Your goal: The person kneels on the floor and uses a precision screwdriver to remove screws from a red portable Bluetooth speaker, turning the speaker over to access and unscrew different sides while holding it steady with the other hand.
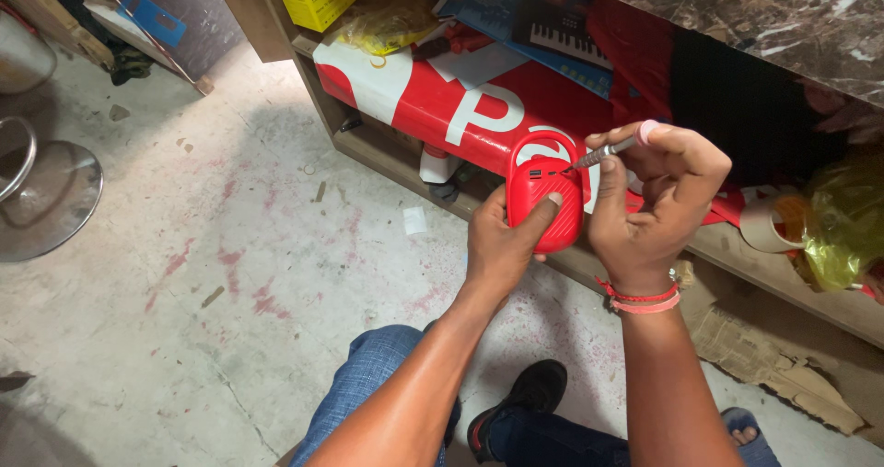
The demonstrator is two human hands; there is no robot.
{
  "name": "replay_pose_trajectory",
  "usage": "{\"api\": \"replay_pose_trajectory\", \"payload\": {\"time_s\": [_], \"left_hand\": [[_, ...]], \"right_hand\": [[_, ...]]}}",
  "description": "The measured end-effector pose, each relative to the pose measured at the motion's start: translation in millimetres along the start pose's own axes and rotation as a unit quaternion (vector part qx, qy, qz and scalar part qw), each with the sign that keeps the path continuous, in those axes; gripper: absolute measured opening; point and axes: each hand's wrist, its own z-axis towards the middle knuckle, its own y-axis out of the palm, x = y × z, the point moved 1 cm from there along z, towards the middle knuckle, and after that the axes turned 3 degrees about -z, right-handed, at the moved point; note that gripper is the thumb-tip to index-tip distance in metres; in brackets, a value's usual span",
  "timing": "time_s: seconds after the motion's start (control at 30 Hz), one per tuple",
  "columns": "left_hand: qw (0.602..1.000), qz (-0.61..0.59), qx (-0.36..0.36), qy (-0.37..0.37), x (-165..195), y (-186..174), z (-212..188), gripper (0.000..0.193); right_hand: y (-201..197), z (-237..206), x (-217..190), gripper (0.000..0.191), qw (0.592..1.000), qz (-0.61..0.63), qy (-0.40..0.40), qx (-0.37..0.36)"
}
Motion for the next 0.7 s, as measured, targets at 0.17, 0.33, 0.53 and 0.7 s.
{"api": "replay_pose_trajectory", "payload": {"time_s": [0.17,0.33,0.53,0.7], "left_hand": [[1.0,0.012,0.005,-0.004,-0.2,0.5,0.1,0.027],[1.0,0.005,0.0,0.007,0.2,1.0,-0.1,0.027],[1.0,0.007,0.006,0.007,1.5,-1.0,-3.2,0.027],[1.0,-0.001,0.01,0.011,2.4,-0.8,-3.9,0.026]], "right_hand": [[1.9,-0.5,1.7,0.052,1.0,0.004,-0.011,0.002],[2.3,-0.1,2.1,0.052,1.0,0.024,-0.01,0.0],[5.2,-2.4,-1.0,0.058,0.998,-0.064,-0.009,0.006],[5.3,-3.9,0.1,0.054,1.0,-0.005,0.006,0.019]]}}
